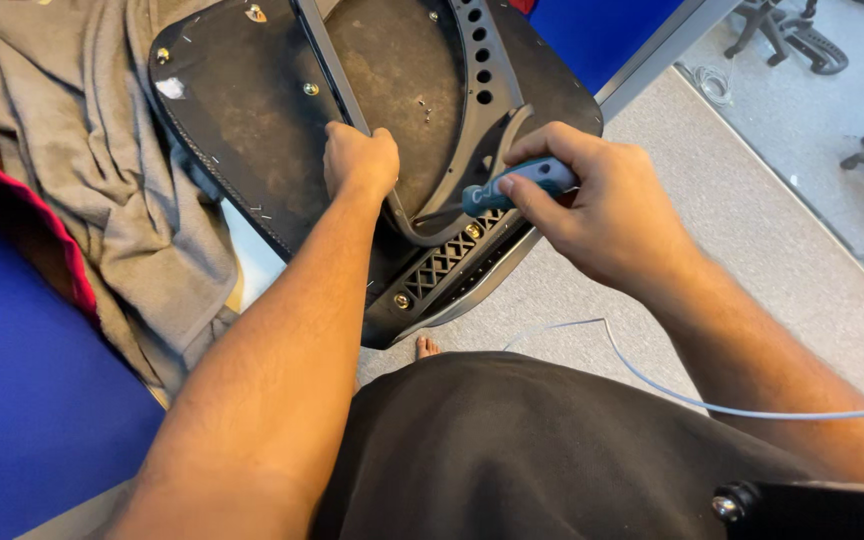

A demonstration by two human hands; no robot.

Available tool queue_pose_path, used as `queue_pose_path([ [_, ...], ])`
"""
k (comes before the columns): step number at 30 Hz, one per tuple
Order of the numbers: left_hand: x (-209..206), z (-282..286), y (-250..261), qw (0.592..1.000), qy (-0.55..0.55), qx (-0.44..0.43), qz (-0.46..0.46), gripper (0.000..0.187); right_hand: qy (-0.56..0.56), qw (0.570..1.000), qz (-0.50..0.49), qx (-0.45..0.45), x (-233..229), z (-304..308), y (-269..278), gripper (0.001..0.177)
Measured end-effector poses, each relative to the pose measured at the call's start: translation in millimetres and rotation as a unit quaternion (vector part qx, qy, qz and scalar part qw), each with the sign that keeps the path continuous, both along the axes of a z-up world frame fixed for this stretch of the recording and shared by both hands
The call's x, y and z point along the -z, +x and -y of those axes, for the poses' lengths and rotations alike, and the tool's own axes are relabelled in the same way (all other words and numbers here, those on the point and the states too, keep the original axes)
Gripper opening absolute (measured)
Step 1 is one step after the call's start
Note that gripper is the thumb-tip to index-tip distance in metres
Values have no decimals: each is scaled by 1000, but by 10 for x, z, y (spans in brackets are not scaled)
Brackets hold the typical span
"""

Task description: The person uses a screwdriver to remove multiple screws from the underside of an overturned chair. They systematically loosen and remove each screw, then lift off a plastic frame component from the chair base.

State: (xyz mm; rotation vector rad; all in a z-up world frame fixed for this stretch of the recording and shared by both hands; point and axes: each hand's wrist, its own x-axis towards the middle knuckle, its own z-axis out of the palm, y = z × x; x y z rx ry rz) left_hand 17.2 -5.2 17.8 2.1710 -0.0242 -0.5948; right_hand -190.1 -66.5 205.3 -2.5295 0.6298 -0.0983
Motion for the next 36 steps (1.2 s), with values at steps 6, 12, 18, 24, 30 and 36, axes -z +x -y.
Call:
queue_pose_path([
  [6,33,-174,-185,947,-286,-29,141,47,53,993,-107,14,97,-53,-105,25],
  [12,39,-312,-117,883,-418,-6,211,29,209,970,-126,22,463,-175,-136,36],
  [18,-18,-438,-77,867,-495,-25,60,17,545,820,-85,155,687,-46,-154,40],
  [24,-93,-419,-188,878,-448,42,166,14,350,931,-92,48,777,-50,-215,38],
  [30,-165,-421,-193,898,-415,29,144,17,-41,989,-59,-126,739,-244,-305,41],
  [36,-132,-431,-219,890,-410,20,197,17,381,918,-103,43,786,-148,-270,53],
])
